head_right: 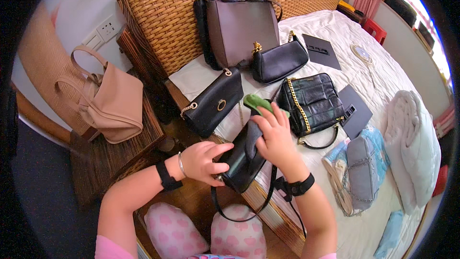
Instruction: The person cleans several handbags and a bedside table with a green cloth, wiping the surfaces of the table, the exterior and interior of the bags, and the wall nearby.
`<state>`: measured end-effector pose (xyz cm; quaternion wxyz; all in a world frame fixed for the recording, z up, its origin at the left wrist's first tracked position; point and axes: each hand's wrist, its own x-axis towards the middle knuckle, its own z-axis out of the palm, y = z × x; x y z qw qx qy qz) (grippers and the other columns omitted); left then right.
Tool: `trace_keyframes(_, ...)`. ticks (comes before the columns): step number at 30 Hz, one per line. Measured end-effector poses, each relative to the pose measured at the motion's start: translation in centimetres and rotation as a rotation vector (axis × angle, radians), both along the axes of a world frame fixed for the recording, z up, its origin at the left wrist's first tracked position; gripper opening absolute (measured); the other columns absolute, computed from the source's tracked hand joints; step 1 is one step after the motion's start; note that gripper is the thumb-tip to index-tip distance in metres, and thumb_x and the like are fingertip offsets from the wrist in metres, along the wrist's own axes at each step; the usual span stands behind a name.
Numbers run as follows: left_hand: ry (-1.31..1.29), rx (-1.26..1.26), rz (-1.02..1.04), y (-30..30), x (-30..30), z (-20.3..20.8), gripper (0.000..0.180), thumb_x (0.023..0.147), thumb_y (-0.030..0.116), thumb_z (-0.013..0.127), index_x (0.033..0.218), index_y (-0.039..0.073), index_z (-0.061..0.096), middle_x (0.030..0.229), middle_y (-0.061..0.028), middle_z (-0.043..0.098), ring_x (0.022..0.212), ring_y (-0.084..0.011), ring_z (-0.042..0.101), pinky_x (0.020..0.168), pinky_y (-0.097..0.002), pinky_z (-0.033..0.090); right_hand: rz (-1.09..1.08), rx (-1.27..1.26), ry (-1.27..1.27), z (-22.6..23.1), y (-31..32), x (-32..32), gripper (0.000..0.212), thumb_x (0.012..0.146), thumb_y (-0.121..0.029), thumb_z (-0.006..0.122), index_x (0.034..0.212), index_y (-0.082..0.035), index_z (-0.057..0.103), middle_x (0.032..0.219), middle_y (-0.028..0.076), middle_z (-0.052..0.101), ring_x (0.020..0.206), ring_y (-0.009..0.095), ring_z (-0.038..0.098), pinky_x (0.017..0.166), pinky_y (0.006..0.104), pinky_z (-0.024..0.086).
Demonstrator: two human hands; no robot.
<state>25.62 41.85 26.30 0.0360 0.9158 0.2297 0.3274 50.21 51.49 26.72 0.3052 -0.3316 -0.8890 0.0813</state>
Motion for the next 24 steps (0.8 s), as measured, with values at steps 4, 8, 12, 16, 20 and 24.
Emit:
trace_keyframes(4, -0.031, 0.037, 0.026, 0.4, -1.2, -1.0, 0.068, 0.064, 0.042, 0.084, 0.117, 0.02, 0.048, 0.124, -0.0237, 0.052, 0.085, -0.0368, 0.064, 0.075, -0.0431, 0.054, 0.15, -0.01, -0.024, 0.3, -2.8, -0.9, 0.047, 0.073, -0.014, 0.062, 0.12, -0.011, 0.062, 0.137, 0.013, 0.053, 0.136, 0.043, 0.038, 0.112, 0.0572, 0.029)
trace_keyframes(8, -0.022, 0.048, 0.166, -0.5, -2.5, -1.8, 0.067, 0.066, 0.043, 0.082, 0.119, 0.019, 0.05, 0.12, -0.0219, 0.056, 0.084, -0.0366, 0.064, 0.075, -0.0434, 0.053, 0.279, -0.027, -0.081, 1.0, -4.6, -2.0, 0.051, 0.071, -0.018, 0.067, 0.122, -0.012, 0.062, 0.136, 0.012, 0.054, 0.135, 0.041, 0.04, 0.112, 0.0569, 0.031)
trace_keyframes(12, -0.064, -0.017, 0.275, -1.8, -3.0, -3.0, 0.065, 0.07, 0.038, 0.079, 0.122, 0.013, 0.05, 0.117, -0.0191, 0.06, 0.08, -0.0359, 0.063, 0.073, -0.0434, 0.052, 0.305, 0.019, -0.089, 0.9, -4.4, -2.9, 0.051, 0.07, -0.017, 0.067, 0.121, -0.012, 0.062, 0.136, 0.011, 0.054, 0.133, 0.041, 0.042, 0.111, 0.0555, 0.033)
trace_keyframes(16, -0.075, -0.078, 0.363, -3.6, -1.8, -2.6, 0.065, 0.074, 0.028, 0.078, 0.127, 0.006, 0.048, 0.122, -0.0215, 0.061, 0.082, -0.0378, 0.063, 0.074, -0.043, 0.052, 0.204, 0.048, -0.031, 0.0, -1.7, -2.5, 0.051, 0.069, -0.015, 0.065, 0.119, -0.012, 0.062, 0.134, 0.01, 0.056, 0.132, 0.04, 0.043, 0.11, 0.0529, 0.034)
trace_keyframes(20, -0.137, -0.126, 0.347, -4.2, -0.3, -2.1, 0.057, 0.074, 0.023, 0.077, 0.123, 0.006, 0.054, 0.124, -0.0243, 0.059, 0.082, -0.0389, 0.064, 0.074, -0.0418, 0.054, -0.088, -0.031, 0.103, -1.3, 0.6, -0.9, 0.051, 0.075, -0.006, 0.057, 0.126, -0.013, 0.06, 0.143, 0.015, 0.05, 0.136, 0.048, 0.036, 0.112, 0.0545, 0.031)
trace_keyframes(24, -0.083, -0.205, 0.428, -6.0, 0.6, -1.5, 0.067, 0.072, 0.026, 0.081, 0.124, 0.004, 0.046, 0.128, -0.0259, 0.058, 0.097, -0.0415, 0.065, 0.081, -0.0438, 0.054, 0.093, -0.035, -0.063, -0.7, -3.9, -1.6, 0.063, 0.071, -0.018, 0.066, 0.133, -0.017, 0.057, 0.151, 0.013, 0.041, 0.139, 0.048, 0.033, 0.112, 0.0602, 0.029)
